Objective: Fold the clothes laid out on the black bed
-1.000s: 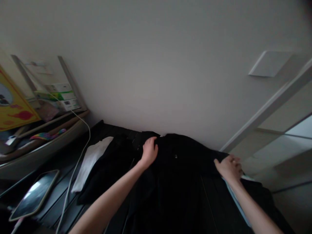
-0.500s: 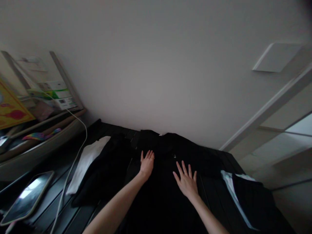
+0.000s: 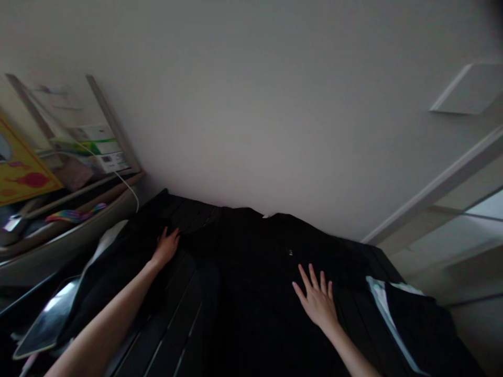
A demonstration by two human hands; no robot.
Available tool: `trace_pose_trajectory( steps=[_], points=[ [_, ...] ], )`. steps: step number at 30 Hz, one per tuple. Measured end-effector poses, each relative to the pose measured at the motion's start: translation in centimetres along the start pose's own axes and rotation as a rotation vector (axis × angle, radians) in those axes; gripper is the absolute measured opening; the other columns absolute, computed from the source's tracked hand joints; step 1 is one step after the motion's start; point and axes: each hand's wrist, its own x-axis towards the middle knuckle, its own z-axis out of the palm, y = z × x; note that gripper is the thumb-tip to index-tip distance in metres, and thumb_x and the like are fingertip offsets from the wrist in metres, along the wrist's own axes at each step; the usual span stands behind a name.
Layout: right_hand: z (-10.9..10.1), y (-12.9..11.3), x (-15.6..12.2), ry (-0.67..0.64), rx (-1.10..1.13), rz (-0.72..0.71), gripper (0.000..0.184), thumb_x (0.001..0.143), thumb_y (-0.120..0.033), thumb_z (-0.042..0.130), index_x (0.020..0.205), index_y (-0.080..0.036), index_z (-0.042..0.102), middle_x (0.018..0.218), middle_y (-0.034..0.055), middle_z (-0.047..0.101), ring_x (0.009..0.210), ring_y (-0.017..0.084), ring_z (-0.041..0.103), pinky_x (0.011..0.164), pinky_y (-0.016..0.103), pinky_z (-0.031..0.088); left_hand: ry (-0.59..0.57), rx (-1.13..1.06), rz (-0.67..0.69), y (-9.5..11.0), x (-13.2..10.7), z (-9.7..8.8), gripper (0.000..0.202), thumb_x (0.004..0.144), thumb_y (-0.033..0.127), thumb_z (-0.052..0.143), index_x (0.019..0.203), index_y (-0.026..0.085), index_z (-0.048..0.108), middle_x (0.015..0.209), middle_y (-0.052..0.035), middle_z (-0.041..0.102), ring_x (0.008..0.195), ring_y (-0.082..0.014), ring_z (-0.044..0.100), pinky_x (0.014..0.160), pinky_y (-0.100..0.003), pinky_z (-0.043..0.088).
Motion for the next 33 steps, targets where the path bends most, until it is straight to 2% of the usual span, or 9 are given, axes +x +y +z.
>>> trace_pose_trajectory(
  steps=[3,8,13,16,19,23,28,30,33],
  points=[
    [0.2,-0.1,0.0,0.003,-0.008,0.011,0.07,0.09,-0.065,0.024,0.151,-0.032,0.01,0.161,0.0031,0.003,0.143,0.041,0.012,0.112,0.06,0.014,-0.011,0.025,-0.057,-1.1,0.0,-0.2,0.041,0.089,0.019,0.041,0.126,0.017,0.058,0.134,-0.0095,0.057,0.139,-0.0366,0.029,0.108,-0.059,0.03],
    [0.5,-0.4,-0.3,0.0,-0.013,0.035,0.069,0.091,-0.064,0.025,0.151,-0.033,0.011,0.161,0.0037,0.004,0.143,0.041,0.012,0.111,0.061,0.016,0.03,0.026,-0.084,1.3,0.0,0.4,0.049,0.086,0.007,0.042,0.134,0.012,0.048,0.144,-0.011,0.047,0.14,-0.0378,0.023,0.108,-0.058,0.028],
    [0.2,-0.8,-0.9,-0.016,-0.022,0.059,0.069,0.091,-0.064,0.021,0.151,-0.033,0.009,0.161,0.004,0.006,0.143,0.042,0.011,0.11,0.063,0.018,0.081,-0.02,0.068,7.5,-1.7,0.4,0.065,0.079,-0.002,0.039,0.142,0.008,0.035,0.154,-0.0131,0.03,0.144,-0.0297,0.014,0.116,-0.049,0.015],
    [0.1,-1.1,-1.2,-0.017,-0.035,0.054,0.07,0.091,-0.064,0.021,0.151,-0.032,0.01,0.161,0.0049,0.007,0.142,0.043,0.011,0.109,0.063,0.018,-0.042,-0.073,0.315,12.5,-3.7,1.8,0.056,0.08,0.01,0.05,0.134,0.025,0.05,0.147,-0.0006,0.044,0.137,-0.0184,0.035,0.114,-0.031,0.026],
    [0.1,-1.4,-1.7,-0.011,-0.054,0.045,0.07,0.09,-0.064,0.022,0.151,-0.032,0.011,0.161,0.0056,0.007,0.142,0.043,0.011,0.108,0.064,0.018,-0.153,-0.103,0.414,15.6,-4.6,3.6,0.042,0.086,0.027,0.052,0.128,0.027,0.057,0.141,-0.0021,0.052,0.132,-0.0233,0.041,0.11,-0.039,0.032],
    [0.4,-1.7,-3.1,-0.002,-0.068,0.042,0.071,0.09,-0.065,0.023,0.151,-0.032,0.012,0.161,0.0067,0.006,0.142,0.044,0.01,0.108,0.065,0.019,-0.118,-0.07,0.234,13.3,-2.1,3.6,0.047,0.094,0.03,0.039,0.14,0.022,0.044,0.151,-0.009,0.037,0.14,-0.0351,0.026,0.104,-0.059,0.031],
    [0.2,-1.9,-4.0,-0.004,-0.071,0.061,0.072,0.089,-0.066,0.022,0.151,-0.033,0.011,0.161,0.0059,0.008,0.142,0.044,0.009,0.108,0.066,0.016,-0.071,-0.011,-0.027,7.5,2.2,1.0,0.051,0.093,0.04,0.044,0.14,0.02,0.044,0.15,-0.0116,0.038,0.141,-0.0443,0.014,0.102,-0.076,0.006],
    [0.0,-2.0,-3.7,-0.023,-0.06,0.073,0.072,0.089,-0.067,0.021,0.151,-0.033,0.011,0.161,0.0056,0.007,0.143,0.044,0.008,0.107,0.067,0.016,-0.055,-0.003,-0.043,7.9,2.5,0.5,0.048,0.095,0.034,0.044,0.138,0.013,0.045,0.149,-0.015,0.039,0.14,-0.0444,0.013,0.102,-0.075,0.003],
    [-0.3,-2.0,-2.9,-0.05,-0.035,0.09,0.073,0.088,-0.068,0.021,0.151,-0.033,0.009,0.161,0.0059,0.004,0.143,0.044,0.006,0.106,0.069,0.016,-0.053,-0.018,0.084,11.7,0.4,0.4,0.04,0.097,0.026,0.037,0.132,0.01,0.05,0.148,-0.0156,0.039,0.142,-0.0371,0.016,0.11,-0.064,0.008]
  ],
)
